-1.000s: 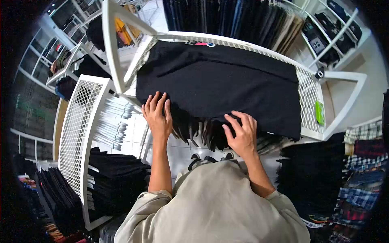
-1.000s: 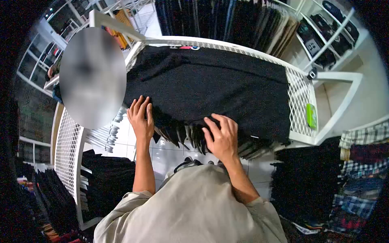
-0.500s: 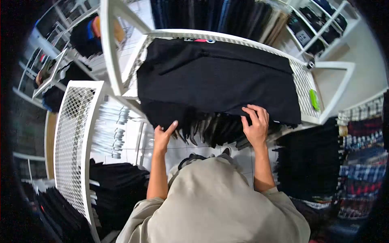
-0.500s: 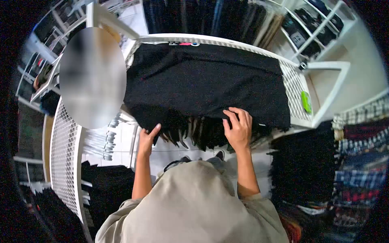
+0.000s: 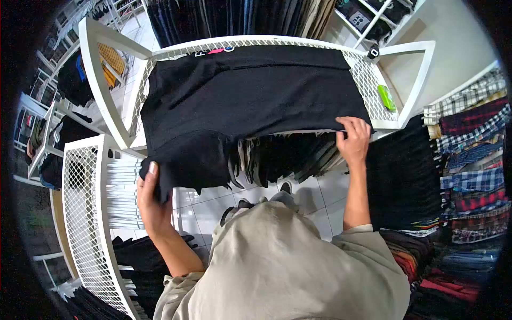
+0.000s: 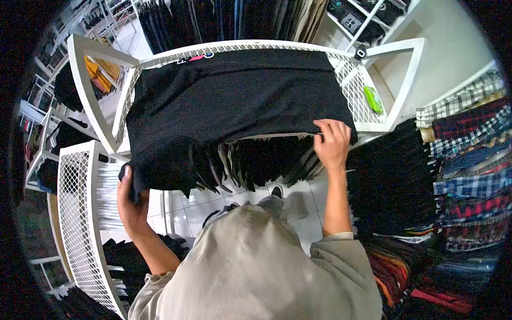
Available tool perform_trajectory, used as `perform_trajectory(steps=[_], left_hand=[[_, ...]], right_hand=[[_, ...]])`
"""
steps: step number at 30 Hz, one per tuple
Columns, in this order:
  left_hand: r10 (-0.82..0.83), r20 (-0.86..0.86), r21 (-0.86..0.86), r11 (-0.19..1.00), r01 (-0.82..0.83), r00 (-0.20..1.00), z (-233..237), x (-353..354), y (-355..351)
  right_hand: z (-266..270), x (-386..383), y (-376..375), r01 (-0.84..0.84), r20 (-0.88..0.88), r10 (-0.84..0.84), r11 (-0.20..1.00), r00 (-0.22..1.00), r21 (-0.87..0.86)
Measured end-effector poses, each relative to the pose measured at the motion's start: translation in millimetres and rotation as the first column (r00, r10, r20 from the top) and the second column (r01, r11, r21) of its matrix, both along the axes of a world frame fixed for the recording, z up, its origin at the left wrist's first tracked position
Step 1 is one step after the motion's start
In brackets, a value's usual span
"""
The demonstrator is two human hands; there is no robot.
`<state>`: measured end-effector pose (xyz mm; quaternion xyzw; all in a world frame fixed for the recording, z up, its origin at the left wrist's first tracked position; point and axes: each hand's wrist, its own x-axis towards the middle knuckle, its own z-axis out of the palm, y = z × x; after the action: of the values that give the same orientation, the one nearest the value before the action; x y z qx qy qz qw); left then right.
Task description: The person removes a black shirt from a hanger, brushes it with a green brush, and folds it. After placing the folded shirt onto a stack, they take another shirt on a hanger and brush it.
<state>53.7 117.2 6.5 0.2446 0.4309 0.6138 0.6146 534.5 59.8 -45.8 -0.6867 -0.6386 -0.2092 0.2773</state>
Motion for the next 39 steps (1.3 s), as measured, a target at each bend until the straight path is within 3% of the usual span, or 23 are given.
perform_trajectory(steps=[2,3,5,6,7,9,11,13,15,17,19,20,21,22,23,25,27,29,31,33,35,37,39], left_hand=[[-0.008,0.089,0.091,0.996,0.000,0.996,8,5,10],[-0.156,0.117,0.199,0.971,0.131,0.981,15,5,16],[-0.123,0.156,0.198,0.976,0.091,0.980,27,11,31],[-0.125,0.089,0.243,0.965,0.100,0.988,26,9,42],[-0.128,0.045,0.224,0.968,0.115,0.991,32,9,55],[-0.187,0.088,0.273,0.949,0.157,0.978,34,6,92],[-0.078,0.048,0.224,0.972,0.065,0.996,46,17,134],[-0.151,-0.041,0.233,0.960,0.157,0.988,52,22,184],[-0.133,-0.112,0.245,0.957,0.157,0.985,52,37,225],[-0.169,-0.300,0.197,0.952,0.234,0.939,59,57,227],[-0.007,-0.530,0.230,0.961,0.151,0.848,50,62,218],[0.084,-0.679,0.284,0.946,0.154,0.730,40,54,209],[0.322,-0.774,0.419,0.906,0.060,0.546,28,50,169],[0.410,-0.830,0.457,0.888,0.041,0.377,19,44,149],[0.479,-0.858,0.493,0.870,0.032,0.185,10,33,134],[0.450,-0.891,0.442,0.889,-0.122,0.053,-16,9,115],[0.344,-0.935,0.310,0.911,-0.272,0.085,-34,-5,103],[0.243,-0.941,0.182,0.950,-0.256,0.234,-43,-7,97],[0.208,-0.910,0.144,0.969,-0.199,0.358,-49,-6,100],[0.278,-0.912,0.219,0.952,-0.214,0.302,-50,-1,103],[0.391,-0.904,0.361,0.915,-0.182,0.173,-57,-4,112],[0.383,-0.914,0.360,0.917,-0.171,0.132,-54,-8,121],[0.428,-0.903,0.427,0.893,-0.146,-0.022,-54,-8,127]], right_hand=[[0,29,-10,0.088,0.037,-0.089,0.996,0.995,0.016],[3,43,-15,0.123,0.056,-0.124,0.992,0.991,0.024],[12,74,-18,0.131,-0.018,-0.130,0.991,0.991,0.036],[24,82,-16,0.104,-0.085,-0.102,0.994,0.991,0.024],[27,98,-9,0.062,-0.276,-0.052,0.998,0.960,0.026],[30,134,17,-0.077,-0.545,0.076,0.997,0.835,0.020],[42,147,52,-0.181,-0.756,0.159,0.982,0.635,0.054],[41,160,93,-0.290,-0.876,0.273,0.943,0.398,0.162],[33,168,127,-0.257,-0.926,0.194,0.960,0.325,0.112],[2,193,158,-0.104,-0.848,-0.025,0.990,0.529,-0.095],[12,157,149,0.201,-0.423,-0.235,0.972,0.875,-0.124],[13,142,144,0.178,-0.427,-0.174,0.983,0.887,-0.030],[22,100,131,0.106,-0.545,-0.088,0.994,0.834,0.001],[31,67,119,0.067,-0.545,-0.074,0.997,0.835,-0.033],[38,37,110,-0.003,-0.533,-0.029,0.998,0.846,-0.059],[36,-14,104,-0.200,-0.539,0.131,0.977,0.832,-0.071],[40,-68,102,-0.359,-0.567,0.232,0.925,0.791,-0.123],[36,-112,113,-0.531,-0.447,0.446,0.843,0.775,-0.081],[32,-151,126,-0.592,-0.419,0.507,0.800,0.754,-0.097],[30,-181,136,-0.623,-0.372,0.550,0.775,0.748,-0.105],[27,-199,146,-0.660,-0.371,0.585,0.742,0.721,-0.114],[20,-209,148,-0.615,-0.312,0.546,0.762,0.778,-0.201],[8,-206,146,-0.604,-0.291,0.540,0.766,0.790,-0.221]])
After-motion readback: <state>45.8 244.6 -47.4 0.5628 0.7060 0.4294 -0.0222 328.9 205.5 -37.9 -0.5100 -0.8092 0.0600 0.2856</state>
